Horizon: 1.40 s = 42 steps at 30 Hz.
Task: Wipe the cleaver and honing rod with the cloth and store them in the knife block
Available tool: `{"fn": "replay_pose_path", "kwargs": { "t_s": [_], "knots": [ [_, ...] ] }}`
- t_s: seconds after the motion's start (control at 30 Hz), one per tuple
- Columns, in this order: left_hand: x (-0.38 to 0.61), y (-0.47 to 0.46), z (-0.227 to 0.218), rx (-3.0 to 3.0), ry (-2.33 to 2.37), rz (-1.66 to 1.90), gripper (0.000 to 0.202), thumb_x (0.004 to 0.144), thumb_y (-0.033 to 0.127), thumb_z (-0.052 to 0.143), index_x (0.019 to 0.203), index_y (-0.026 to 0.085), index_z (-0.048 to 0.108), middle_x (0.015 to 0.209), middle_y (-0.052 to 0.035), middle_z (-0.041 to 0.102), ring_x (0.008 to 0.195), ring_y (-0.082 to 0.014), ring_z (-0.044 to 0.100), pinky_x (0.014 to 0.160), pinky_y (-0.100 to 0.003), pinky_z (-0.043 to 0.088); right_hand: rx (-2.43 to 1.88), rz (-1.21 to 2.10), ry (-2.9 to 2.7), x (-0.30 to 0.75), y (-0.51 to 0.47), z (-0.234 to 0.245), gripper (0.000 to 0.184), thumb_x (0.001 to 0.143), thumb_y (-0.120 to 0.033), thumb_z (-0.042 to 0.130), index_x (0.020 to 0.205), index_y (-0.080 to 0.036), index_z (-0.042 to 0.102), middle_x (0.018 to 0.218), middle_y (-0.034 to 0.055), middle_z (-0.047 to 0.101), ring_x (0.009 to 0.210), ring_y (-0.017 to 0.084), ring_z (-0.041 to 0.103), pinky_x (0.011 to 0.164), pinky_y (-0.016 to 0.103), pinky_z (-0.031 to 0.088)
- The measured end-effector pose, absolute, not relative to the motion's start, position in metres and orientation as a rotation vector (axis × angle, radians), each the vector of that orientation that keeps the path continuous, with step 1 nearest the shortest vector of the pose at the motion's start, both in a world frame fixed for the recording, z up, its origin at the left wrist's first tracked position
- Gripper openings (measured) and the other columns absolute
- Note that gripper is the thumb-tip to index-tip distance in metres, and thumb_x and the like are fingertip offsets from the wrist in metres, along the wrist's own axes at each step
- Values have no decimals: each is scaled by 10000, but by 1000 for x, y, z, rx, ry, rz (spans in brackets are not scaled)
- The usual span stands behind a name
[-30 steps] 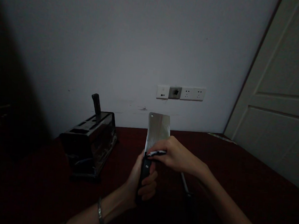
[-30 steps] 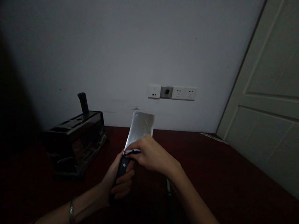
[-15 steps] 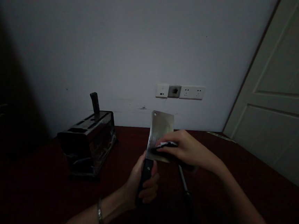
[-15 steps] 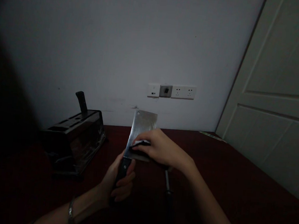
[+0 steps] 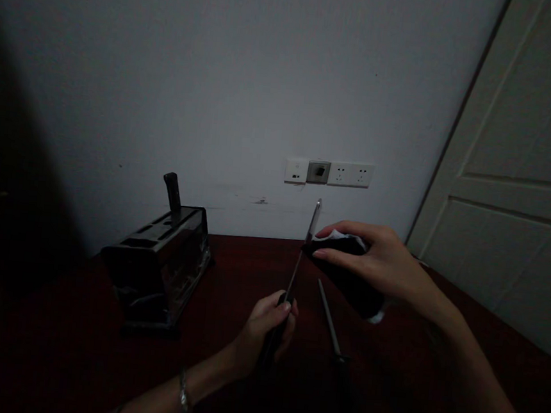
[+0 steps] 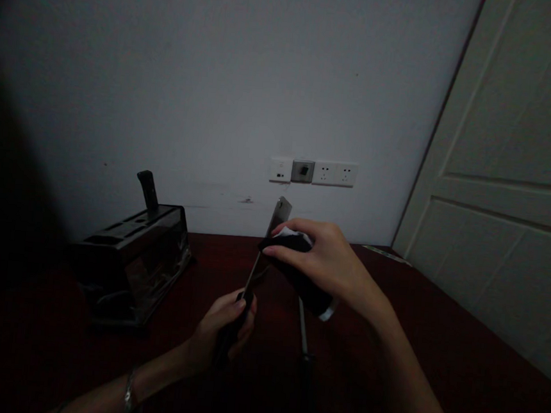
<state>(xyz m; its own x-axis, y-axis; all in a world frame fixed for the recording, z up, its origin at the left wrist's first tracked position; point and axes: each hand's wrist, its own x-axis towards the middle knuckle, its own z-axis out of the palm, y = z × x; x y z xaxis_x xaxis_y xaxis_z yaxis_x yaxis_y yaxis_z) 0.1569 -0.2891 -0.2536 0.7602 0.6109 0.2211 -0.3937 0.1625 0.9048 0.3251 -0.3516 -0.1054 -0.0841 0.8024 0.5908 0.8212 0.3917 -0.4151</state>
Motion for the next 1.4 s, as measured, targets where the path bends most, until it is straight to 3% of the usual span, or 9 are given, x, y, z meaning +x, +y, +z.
{"fn": "replay_pose_path", "kwargs": {
  "t_s": [0.13,0.37,0.7,0.87,1.4],
  "knots": [
    [167,-295,-240,1246,256,804,273,804,424,513,835,159,454,551,59,445,338,-36,380,297,-134,282,-1439,57,-1916,324,-360,-102,257,684,-401,664,861,-214,673,726,-5,668,618,139,589,546,234,439],
    [172,-303,-231,1290,393,874,285,784,435,545,793,171,437,526,80,415,347,-33,376,318,-135,308,-1344,210,-2117,319,-358,-106,102,752,-275,617,789,-191,664,725,-13,655,655,113,576,603,211,429],
    [173,-315,-235,1195,582,854,352,787,514,496,692,183,424,418,87,396,275,-49,345,257,-144,270,-1236,269,-2289,315,-334,-125,163,778,-201,584,912,-186,676,860,22,691,760,132,613,699,237,444],
    [174,-316,-235,1214,574,854,332,782,494,511,704,181,428,431,91,401,272,-40,342,260,-142,275,-1204,389,-2324,319,-330,-126,153,783,-229,589,889,-174,684,829,20,693,748,121,617,679,220,454],
    [172,-315,-235,1245,569,815,333,801,497,490,709,187,414,460,87,404,301,-36,350,271,-134,274,-1277,176,-2312,318,-330,-127,131,781,-215,581,875,-192,669,825,15,671,740,128,594,681,233,422]
  ]
}}
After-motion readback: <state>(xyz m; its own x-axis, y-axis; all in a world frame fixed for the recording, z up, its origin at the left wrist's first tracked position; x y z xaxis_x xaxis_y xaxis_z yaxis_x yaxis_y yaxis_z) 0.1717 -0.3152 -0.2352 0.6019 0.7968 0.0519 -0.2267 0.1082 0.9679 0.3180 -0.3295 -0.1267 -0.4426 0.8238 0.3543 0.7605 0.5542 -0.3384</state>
